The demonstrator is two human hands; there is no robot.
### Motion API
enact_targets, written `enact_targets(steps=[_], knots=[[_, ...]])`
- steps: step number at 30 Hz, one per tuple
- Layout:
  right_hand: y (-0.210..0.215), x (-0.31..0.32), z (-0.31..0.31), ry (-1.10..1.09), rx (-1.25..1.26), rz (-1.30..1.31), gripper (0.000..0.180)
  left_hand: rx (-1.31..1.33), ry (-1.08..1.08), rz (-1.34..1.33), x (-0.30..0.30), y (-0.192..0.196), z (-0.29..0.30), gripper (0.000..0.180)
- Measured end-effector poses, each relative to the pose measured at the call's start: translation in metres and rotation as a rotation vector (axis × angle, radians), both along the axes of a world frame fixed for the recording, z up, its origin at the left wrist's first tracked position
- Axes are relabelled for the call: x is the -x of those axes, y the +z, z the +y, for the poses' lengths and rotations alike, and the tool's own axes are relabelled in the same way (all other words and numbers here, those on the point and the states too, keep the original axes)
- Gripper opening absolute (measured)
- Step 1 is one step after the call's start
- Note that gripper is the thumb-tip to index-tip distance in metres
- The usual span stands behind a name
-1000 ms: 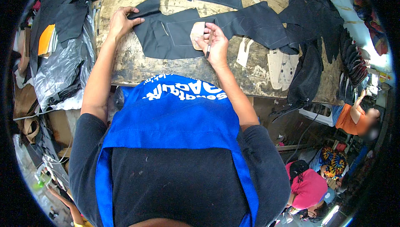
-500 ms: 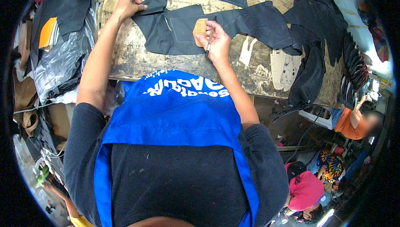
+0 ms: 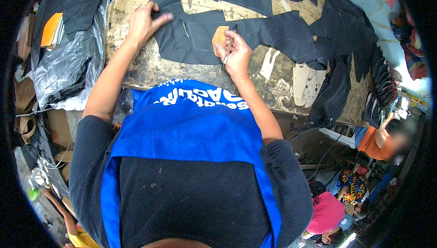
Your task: The person uses a white marker and various cardboard templates to trace outlines on a large piece of black fabric laid on a worktable. They repeatedly position templates, trace edges, and reposition the fabric to mark multiple sections.
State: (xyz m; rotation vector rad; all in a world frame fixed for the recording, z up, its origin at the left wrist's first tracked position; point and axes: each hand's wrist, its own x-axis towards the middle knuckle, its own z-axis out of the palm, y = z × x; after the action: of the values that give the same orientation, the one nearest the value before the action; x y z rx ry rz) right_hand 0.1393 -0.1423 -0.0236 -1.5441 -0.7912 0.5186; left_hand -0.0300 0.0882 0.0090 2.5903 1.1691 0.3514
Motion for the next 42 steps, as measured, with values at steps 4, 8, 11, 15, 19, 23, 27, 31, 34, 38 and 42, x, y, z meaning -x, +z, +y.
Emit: enact_targets(steps=[4, 8, 11, 15, 19, 23, 27, 31, 34, 38, 42], knots=[[0.02, -0.011, 0.014, 0.036, 0.121, 0.019, 0.042, -0.035, -0.149, 0.216, 0.022, 0.007, -0.022, 0.093], [0.036, -0.015, 0.056, 0.109, -0.03, 0.032, 0.045, 0.031, -0.165, 0.36, 0.02, 0.011, -0.018, 0.115], [0.039, -0.009, 0.102, 0.258, -0.127, 0.001, 0.046, 0.031, -0.155, 0.376, 0.017, 0.012, -0.012, 0.121], [0.04, -0.005, 0.162, 0.446, -0.214, -0.08, 0.038, 0.01, -0.157, 0.359, 0.018, 0.008, -0.01, 0.126], [0.042, -0.009, 0.201, 0.683, 0.007, -0.365, 0.024, -0.011, -0.16, 0.172, 0.025, -0.002, -0.011, 0.123], [0.042, -0.01, 0.217, 0.655, 0.001, -0.646, 0.022, -0.065, -0.165, -0.029, 0.033, -0.009, -0.013, 0.109], [0.04, -0.01, 0.22, 0.524, -0.022, -0.083, 0.03, -0.094, -0.125, -0.067, 0.032, -0.006, -0.009, 0.073], [0.034, -0.009, 0.217, 0.368, -0.127, 0.021, 0.035, -0.073, -0.107, -0.048, 0.02, -0.002, -0.005, 0.039], [0.029, -0.008, 0.22, 0.337, -0.19, 0.051, 0.029, -0.104, -0.196, -0.205, 0.009, -0.004, -0.003, 0.029], [0.016, -0.008, 0.224, 0.193, -0.211, 0.093, 0.022, 0.097, -0.133, -0.389, 0.005, -0.007, -0.007, 0.025], [-0.002, 0.001, 0.22, -0.002, -0.172, -0.112, 0.033, 0.178, -0.032, -0.47, 0.005, -0.006, -0.015, 0.03]])
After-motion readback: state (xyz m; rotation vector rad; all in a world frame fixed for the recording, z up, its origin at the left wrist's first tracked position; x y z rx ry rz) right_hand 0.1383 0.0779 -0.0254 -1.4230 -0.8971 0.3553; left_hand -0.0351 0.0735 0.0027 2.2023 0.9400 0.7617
